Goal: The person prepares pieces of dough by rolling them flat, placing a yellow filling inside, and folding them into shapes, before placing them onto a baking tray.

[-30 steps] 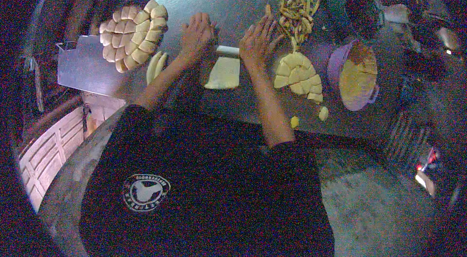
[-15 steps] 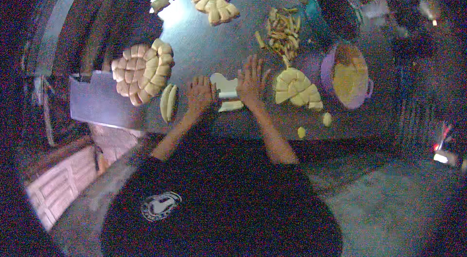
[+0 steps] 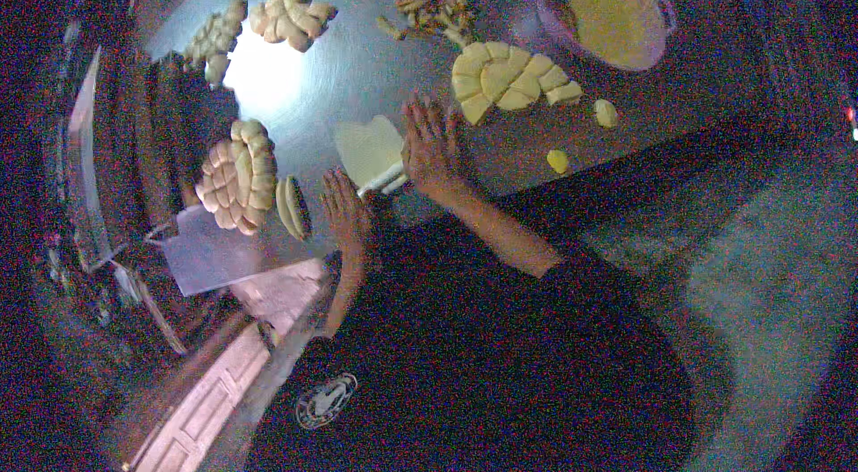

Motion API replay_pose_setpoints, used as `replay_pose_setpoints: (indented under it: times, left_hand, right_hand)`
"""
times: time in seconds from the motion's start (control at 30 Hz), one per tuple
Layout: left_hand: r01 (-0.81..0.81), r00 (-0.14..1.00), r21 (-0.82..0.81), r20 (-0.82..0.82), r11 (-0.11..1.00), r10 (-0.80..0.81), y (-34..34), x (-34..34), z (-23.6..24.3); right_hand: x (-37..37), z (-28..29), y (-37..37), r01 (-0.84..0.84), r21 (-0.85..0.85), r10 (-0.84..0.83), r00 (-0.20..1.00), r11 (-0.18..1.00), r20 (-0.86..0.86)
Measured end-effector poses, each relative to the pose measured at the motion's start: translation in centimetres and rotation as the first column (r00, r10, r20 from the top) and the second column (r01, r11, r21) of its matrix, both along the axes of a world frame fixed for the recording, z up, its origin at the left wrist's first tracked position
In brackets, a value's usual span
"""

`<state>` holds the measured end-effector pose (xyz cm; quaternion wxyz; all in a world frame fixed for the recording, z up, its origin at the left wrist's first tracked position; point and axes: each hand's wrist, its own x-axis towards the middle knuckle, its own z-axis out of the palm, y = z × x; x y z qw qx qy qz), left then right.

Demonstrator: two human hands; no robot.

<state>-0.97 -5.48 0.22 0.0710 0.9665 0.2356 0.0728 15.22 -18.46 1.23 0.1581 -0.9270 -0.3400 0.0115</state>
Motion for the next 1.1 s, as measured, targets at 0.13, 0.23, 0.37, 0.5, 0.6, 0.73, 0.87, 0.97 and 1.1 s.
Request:
replay_pose_setpoints:
  times: [0.13,0.23,0.37,0.5,0.6,0.73,0.87,0.97,1.1]
  left_hand:
    - [0.187,0.975,0.010,-0.128,0.982,-0.184,3.2,-2.0,-3.0]
    - [0.244,0.950,-0.213,-0.142,0.946,-0.277,6.0,-0.7,-2.2]
    - [0.230,0.973,0.038,0.004,0.973,-0.230,8.8,3.7,-6.4]
    - [0.039,0.979,0.364,0.172,0.931,-0.108,11.9,9.0,-9.7]
    - [-0.067,0.978,0.329,0.211,0.942,-0.004,13.2,13.4,-6.4]
    - [-0.259,0.915,0.113,0.348,0.959,0.205,15.5,17.5,-3.5]
    - [-0.106,0.711,-0.356,0.626,0.928,0.321,15.5,15.7,-0.4]
    - [0.195,0.817,-0.591,0.540,0.783,0.204,11.0,10.6,0.5]
    - [0.447,0.866,-0.578,0.470,0.683,-0.168,5.0,4.7,1.7]
  right_hand:
    - [-0.2,1.5,0.6,-0.162,-0.166,0.151,0.986,0.973,-0.075]
    - [0.3,-0.2,0.6,-0.263,-0.223,0.287,0.954,0.939,0.083]
    - [4.8,-0.8,4.2,-0.149,0.039,0.146,0.987,0.988,0.069]
    - [9.7,-0.7,10.5,0.008,-0.016,-0.004,0.975,1.000,0.222]
    - [12.3,-2.5,13.2,0.038,0.038,-0.046,0.966,0.999,0.256]
    - [15.8,-3.0,15.4,-0.084,0.242,-0.010,0.932,0.967,0.363]
    - [11.8,2.2,12.8,-0.184,0.407,0.320,0.899,0.895,-0.300]
    - [10.3,0.2,8.2,-0.491,0.070,0.496,0.861,0.868,-0.110]
    - [10.9,1.0,4.8,-0.231,0.130,0.207,0.963,0.964,0.174]
